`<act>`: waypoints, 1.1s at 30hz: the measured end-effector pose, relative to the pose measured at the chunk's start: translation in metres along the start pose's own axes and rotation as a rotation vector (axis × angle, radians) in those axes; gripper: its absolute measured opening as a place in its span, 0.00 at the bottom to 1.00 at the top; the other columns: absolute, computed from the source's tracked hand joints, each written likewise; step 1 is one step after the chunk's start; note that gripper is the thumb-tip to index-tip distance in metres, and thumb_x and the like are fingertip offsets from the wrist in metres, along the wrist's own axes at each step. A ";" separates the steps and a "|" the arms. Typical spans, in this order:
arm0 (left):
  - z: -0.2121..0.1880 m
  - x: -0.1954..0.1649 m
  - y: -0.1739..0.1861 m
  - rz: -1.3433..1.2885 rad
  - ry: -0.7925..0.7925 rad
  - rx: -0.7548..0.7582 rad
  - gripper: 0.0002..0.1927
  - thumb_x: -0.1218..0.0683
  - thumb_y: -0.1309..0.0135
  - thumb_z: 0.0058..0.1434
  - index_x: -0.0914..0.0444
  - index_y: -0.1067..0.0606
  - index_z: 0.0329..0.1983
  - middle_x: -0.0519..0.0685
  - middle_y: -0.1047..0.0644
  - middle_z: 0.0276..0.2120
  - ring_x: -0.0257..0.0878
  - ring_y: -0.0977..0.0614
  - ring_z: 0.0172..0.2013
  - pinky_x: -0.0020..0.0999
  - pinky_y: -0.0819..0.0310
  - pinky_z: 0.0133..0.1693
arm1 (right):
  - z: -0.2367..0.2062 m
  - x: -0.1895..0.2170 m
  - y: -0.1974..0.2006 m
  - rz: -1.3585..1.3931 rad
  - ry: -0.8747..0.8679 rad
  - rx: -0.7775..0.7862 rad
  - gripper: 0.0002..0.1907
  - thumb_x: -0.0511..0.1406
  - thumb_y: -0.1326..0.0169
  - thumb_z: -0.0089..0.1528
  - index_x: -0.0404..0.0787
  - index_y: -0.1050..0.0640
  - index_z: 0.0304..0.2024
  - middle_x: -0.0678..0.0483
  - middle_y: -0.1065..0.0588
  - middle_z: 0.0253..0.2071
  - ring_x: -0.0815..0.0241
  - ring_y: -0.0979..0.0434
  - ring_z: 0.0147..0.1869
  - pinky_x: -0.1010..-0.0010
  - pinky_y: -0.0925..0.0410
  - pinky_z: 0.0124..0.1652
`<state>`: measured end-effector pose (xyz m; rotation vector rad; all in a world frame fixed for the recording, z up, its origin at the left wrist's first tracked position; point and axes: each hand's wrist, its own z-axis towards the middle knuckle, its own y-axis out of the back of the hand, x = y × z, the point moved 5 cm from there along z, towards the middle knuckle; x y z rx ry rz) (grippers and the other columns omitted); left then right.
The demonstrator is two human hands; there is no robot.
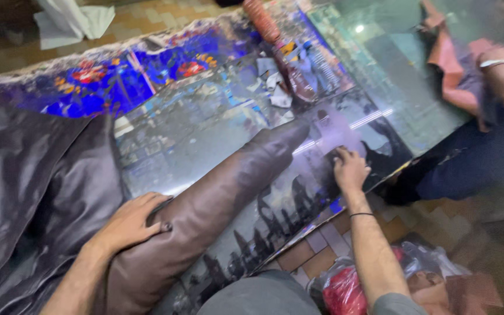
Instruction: The person applies dark dye to the sleeve of a brown leather jacket laid on a glass work table, rubbing the liquid in with a small sponge dauber. They hold the sleeve steady with one hand while working the dye along the leather, re-dipping the dauber and continuing along the sleeve.
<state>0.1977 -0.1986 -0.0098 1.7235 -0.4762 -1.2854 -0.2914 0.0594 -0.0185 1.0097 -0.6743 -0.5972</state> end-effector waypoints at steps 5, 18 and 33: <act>-0.022 -0.004 -0.019 -0.180 0.048 0.031 0.47 0.37 0.40 0.55 0.59 0.40 0.73 0.57 0.33 0.66 0.55 0.30 0.64 0.45 0.36 0.61 | -0.051 0.009 -0.019 1.253 -0.289 -0.076 0.20 0.33 0.47 0.68 0.45 0.29 0.64 0.52 0.26 0.59 0.55 0.21 0.57 0.61 0.29 0.52; -0.088 -0.112 -0.046 0.235 0.085 -0.110 0.50 0.38 0.34 0.45 0.51 0.38 0.72 0.64 0.41 0.70 0.66 0.35 0.64 0.62 0.38 0.54 | -0.158 0.094 0.000 1.413 -0.006 -0.014 0.27 0.26 0.43 0.64 0.38 0.30 0.66 0.49 0.31 0.66 0.56 0.29 0.69 0.62 0.37 0.69; -0.113 -0.084 -0.058 0.100 0.073 -0.314 0.40 0.42 0.36 0.47 0.56 0.30 0.64 0.61 0.35 0.68 0.61 0.34 0.63 0.63 0.41 0.57 | -0.140 0.196 0.055 0.392 0.555 -0.082 0.19 0.24 0.43 0.59 0.44 0.19 0.51 0.51 0.26 0.56 0.48 0.29 0.60 0.58 0.35 0.56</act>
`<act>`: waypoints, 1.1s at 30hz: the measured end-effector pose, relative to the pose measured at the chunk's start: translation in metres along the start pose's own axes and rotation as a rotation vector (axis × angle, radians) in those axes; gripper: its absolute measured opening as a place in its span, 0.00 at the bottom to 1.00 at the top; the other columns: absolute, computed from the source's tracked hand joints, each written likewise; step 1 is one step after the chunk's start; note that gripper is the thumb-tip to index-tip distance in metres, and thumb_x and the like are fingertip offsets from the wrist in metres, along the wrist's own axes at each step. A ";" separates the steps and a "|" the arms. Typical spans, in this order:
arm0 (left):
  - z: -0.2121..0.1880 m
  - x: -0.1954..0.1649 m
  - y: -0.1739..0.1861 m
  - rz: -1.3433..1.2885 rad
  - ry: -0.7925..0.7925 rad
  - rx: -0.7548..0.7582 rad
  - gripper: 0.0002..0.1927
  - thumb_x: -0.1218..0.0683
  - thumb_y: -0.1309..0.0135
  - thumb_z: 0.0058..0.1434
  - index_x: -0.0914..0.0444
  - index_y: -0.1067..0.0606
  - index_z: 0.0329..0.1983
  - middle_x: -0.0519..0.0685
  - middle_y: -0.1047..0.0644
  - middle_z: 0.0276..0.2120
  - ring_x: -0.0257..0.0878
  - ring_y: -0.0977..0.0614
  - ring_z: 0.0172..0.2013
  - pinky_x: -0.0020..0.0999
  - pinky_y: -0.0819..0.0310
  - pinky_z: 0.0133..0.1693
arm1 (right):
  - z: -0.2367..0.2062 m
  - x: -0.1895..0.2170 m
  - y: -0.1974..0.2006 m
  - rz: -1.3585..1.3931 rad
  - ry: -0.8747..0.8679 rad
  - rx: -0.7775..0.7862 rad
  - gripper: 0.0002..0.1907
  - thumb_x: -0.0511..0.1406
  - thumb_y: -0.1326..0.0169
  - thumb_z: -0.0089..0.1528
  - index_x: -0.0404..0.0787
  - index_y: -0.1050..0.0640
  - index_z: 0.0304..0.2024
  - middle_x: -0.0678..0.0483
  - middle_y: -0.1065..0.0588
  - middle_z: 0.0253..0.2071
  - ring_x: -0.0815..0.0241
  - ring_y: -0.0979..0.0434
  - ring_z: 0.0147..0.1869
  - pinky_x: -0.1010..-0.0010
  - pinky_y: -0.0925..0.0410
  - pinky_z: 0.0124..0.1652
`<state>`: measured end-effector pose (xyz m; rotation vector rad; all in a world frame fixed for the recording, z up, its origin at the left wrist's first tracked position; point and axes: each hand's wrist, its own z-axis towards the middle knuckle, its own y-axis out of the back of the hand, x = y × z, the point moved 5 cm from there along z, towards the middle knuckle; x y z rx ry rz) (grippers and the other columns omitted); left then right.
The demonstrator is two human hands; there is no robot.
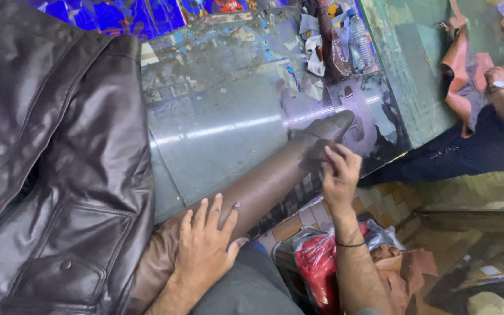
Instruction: The person applies dark dye to the sleeve of a brown leather jacket laid on a glass work table, rubbing the liquid in with a small sponge dauber. They hold the sleeve steady with one hand while working the dye along the leather, re-dipping the dauber and continuing along the sleeve.
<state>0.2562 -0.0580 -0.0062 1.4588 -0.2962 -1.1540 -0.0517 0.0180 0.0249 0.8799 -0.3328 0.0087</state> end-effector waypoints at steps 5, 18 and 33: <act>0.009 0.004 0.004 -0.004 0.004 0.026 0.41 0.42 0.35 0.46 0.56 0.30 0.65 0.61 0.35 0.68 0.59 0.33 0.62 0.61 0.41 0.58 | -0.011 -0.010 -0.009 -0.123 0.043 -0.010 0.17 0.26 0.40 0.59 0.46 0.17 0.49 0.53 0.23 0.54 0.51 0.28 0.57 0.59 0.35 0.54; 0.043 0.036 0.016 -0.051 0.033 0.138 0.46 0.39 0.34 0.46 0.60 0.34 0.67 0.56 0.29 0.63 0.54 0.26 0.59 0.49 0.32 0.56 | -0.029 -0.012 -0.033 0.000 0.178 -0.062 0.21 0.25 0.42 0.54 0.46 0.18 0.49 0.49 0.25 0.54 0.45 0.28 0.55 0.57 0.34 0.55; 0.052 0.037 0.008 -0.098 0.003 0.176 0.49 0.43 0.31 0.43 0.63 0.35 0.67 0.58 0.27 0.60 0.55 0.25 0.59 0.47 0.31 0.57 | -0.084 0.004 -0.050 0.135 -0.056 -0.174 0.19 0.23 0.43 0.57 0.43 0.20 0.50 0.51 0.24 0.54 0.46 0.26 0.56 0.56 0.33 0.55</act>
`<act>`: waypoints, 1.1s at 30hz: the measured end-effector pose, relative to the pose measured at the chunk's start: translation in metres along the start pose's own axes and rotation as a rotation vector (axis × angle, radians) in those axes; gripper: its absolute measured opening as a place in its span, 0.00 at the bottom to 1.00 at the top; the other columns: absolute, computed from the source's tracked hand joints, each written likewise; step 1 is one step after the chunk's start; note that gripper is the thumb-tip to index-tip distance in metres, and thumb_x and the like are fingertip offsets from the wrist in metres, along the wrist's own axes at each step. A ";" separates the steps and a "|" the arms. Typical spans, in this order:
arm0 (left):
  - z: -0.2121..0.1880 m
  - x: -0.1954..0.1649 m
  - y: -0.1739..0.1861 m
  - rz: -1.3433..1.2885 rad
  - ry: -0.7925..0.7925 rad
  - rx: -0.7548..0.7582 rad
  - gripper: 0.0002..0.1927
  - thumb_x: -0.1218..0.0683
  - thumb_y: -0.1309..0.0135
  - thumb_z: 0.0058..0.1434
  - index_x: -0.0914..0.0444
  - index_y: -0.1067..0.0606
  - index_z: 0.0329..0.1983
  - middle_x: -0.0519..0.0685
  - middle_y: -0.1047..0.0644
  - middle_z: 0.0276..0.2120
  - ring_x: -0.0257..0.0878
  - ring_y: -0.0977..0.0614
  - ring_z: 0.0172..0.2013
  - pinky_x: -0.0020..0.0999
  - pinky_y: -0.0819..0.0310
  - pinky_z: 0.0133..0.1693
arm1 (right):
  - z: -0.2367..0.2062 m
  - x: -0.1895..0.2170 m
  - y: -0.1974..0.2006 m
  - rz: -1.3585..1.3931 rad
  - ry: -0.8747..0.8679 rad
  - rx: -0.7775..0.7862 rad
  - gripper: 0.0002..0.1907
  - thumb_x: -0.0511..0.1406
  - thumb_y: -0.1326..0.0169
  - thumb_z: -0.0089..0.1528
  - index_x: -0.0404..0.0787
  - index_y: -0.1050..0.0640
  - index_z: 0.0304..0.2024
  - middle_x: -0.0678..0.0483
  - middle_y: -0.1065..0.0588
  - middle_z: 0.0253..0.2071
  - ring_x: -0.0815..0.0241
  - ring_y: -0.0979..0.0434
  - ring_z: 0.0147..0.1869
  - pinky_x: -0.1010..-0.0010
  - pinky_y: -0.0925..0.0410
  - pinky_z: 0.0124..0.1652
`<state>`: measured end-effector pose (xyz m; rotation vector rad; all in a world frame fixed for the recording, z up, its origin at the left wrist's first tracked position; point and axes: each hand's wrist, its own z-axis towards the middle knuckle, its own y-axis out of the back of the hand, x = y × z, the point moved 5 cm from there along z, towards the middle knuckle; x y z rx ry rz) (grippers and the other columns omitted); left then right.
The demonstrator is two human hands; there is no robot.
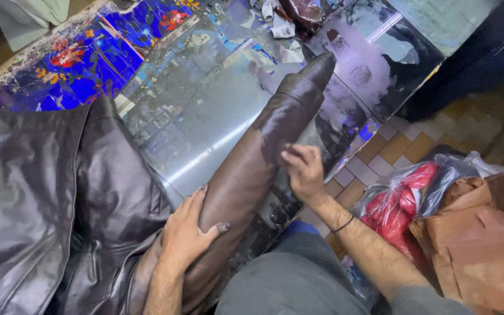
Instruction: The person applies dark dye to the sleeve of a brown leather jacket laid on a glass work table, rubbing the liquid in with a small sponge dauber. They hold the sleeve steady with one hand while working the dye along the leather, re-dipping the dauber and continuing along the sleeve.
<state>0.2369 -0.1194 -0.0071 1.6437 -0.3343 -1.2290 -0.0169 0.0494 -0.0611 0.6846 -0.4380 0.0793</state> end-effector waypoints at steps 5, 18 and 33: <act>-0.002 -0.004 0.000 0.004 -0.036 -0.028 0.49 0.43 0.29 0.42 0.64 0.34 0.66 0.59 0.27 0.60 0.57 0.26 0.58 0.48 0.32 0.55 | -0.024 0.004 -0.004 -0.057 0.010 -0.086 0.20 0.23 0.41 0.55 0.46 0.20 0.48 0.51 0.25 0.52 0.47 0.27 0.55 0.56 0.34 0.53; -0.005 -0.003 -0.003 -0.006 -0.010 -0.017 0.48 0.42 0.30 0.43 0.64 0.34 0.65 0.58 0.27 0.60 0.56 0.26 0.59 0.47 0.31 0.57 | -0.012 0.000 -0.006 -0.159 0.119 -0.088 0.22 0.26 0.42 0.54 0.48 0.19 0.49 0.48 0.26 0.53 0.45 0.29 0.55 0.55 0.36 0.54; -0.019 -0.014 -0.002 0.087 -0.021 -0.064 0.49 0.39 0.32 0.44 0.62 0.35 0.67 0.58 0.30 0.62 0.55 0.28 0.60 0.50 0.35 0.57 | 0.092 -0.035 0.019 -0.237 0.168 0.048 0.22 0.27 0.42 0.54 0.52 0.17 0.50 0.55 0.25 0.56 0.48 0.29 0.57 0.56 0.35 0.54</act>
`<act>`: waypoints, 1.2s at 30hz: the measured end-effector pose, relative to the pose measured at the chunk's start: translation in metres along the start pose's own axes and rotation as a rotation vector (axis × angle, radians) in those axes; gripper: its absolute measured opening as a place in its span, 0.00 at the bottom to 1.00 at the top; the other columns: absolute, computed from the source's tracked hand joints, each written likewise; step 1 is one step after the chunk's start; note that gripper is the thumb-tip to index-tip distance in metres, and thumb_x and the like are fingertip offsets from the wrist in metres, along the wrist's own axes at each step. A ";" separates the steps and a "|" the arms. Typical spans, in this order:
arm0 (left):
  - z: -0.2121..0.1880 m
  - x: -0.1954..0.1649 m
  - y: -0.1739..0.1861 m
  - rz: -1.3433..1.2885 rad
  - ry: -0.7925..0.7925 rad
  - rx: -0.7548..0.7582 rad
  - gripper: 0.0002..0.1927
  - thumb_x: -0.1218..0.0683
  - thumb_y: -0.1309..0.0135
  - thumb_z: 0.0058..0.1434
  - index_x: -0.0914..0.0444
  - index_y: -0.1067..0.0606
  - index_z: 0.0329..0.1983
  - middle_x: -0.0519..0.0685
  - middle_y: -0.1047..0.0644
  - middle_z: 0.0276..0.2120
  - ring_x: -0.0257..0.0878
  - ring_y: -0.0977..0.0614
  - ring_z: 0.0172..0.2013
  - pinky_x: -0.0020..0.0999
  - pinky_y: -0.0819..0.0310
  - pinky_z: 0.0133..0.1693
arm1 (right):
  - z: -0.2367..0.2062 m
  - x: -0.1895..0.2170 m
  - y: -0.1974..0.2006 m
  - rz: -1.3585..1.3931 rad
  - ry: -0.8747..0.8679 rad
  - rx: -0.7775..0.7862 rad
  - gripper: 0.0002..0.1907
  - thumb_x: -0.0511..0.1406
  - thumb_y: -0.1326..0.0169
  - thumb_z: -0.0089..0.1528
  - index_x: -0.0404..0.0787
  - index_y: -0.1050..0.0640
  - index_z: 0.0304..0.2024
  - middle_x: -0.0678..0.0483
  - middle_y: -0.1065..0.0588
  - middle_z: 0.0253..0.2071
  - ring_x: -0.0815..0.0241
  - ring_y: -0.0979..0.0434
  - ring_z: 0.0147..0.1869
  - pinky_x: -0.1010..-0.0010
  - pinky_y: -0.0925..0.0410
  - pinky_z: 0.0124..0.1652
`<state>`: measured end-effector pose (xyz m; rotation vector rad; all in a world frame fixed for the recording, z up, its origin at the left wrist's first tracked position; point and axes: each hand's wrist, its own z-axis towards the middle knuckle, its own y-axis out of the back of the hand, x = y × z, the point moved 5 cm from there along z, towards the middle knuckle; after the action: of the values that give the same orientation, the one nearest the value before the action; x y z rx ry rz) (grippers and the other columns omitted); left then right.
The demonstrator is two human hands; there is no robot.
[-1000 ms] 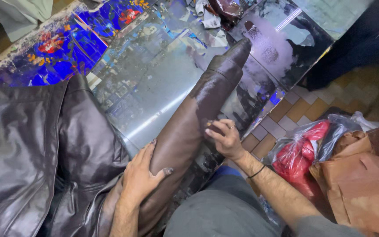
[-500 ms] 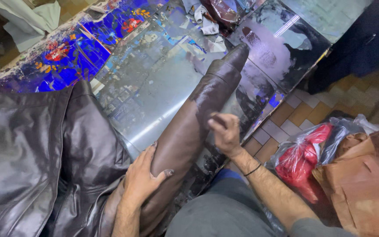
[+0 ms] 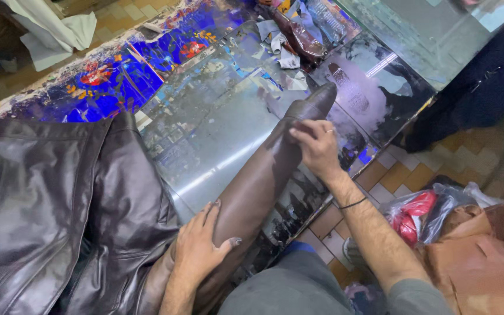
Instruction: The person applies dark dye to the sleeve of a brown leather jacket laid on a glass work table, rubbing the liquid in with a small sponge dauber. They hold the sleeve steady with one hand while working the dye along the leather, re-dipping the dauber and continuing along the sleeve.
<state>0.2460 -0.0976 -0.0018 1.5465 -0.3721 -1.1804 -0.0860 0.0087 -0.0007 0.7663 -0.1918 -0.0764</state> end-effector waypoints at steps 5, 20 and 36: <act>-0.001 -0.006 0.007 0.020 0.019 0.035 0.54 0.38 0.30 0.41 0.59 0.37 0.69 0.58 0.31 0.64 0.55 0.29 0.61 0.50 0.35 0.56 | 0.029 0.000 0.005 -0.091 -0.057 0.112 0.20 0.29 0.40 0.56 0.55 0.17 0.49 0.60 0.24 0.54 0.51 0.28 0.55 0.57 0.35 0.50; 0.006 0.004 0.051 0.140 0.146 0.197 0.57 0.41 0.31 0.41 0.46 0.43 0.76 0.51 0.27 0.57 0.52 0.22 0.52 0.46 0.27 0.51 | -0.045 0.022 0.027 0.402 -0.381 -0.220 0.22 0.26 0.40 0.56 0.40 0.22 0.54 0.48 0.25 0.58 0.48 0.26 0.62 0.64 0.33 0.61; -0.038 -0.060 -0.005 0.412 0.012 -0.114 0.47 0.37 0.37 0.45 0.51 0.34 0.70 0.60 0.30 0.62 0.56 0.25 0.55 0.51 0.33 0.48 | -0.025 0.050 0.015 0.259 -0.033 -0.079 0.25 0.26 0.43 0.56 0.46 0.21 0.55 0.49 0.27 0.58 0.47 0.28 0.59 0.59 0.33 0.57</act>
<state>0.2484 -0.0290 0.0185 1.2994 -0.5740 -0.8544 -0.0318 0.0300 -0.0007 0.6567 -0.3158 0.1484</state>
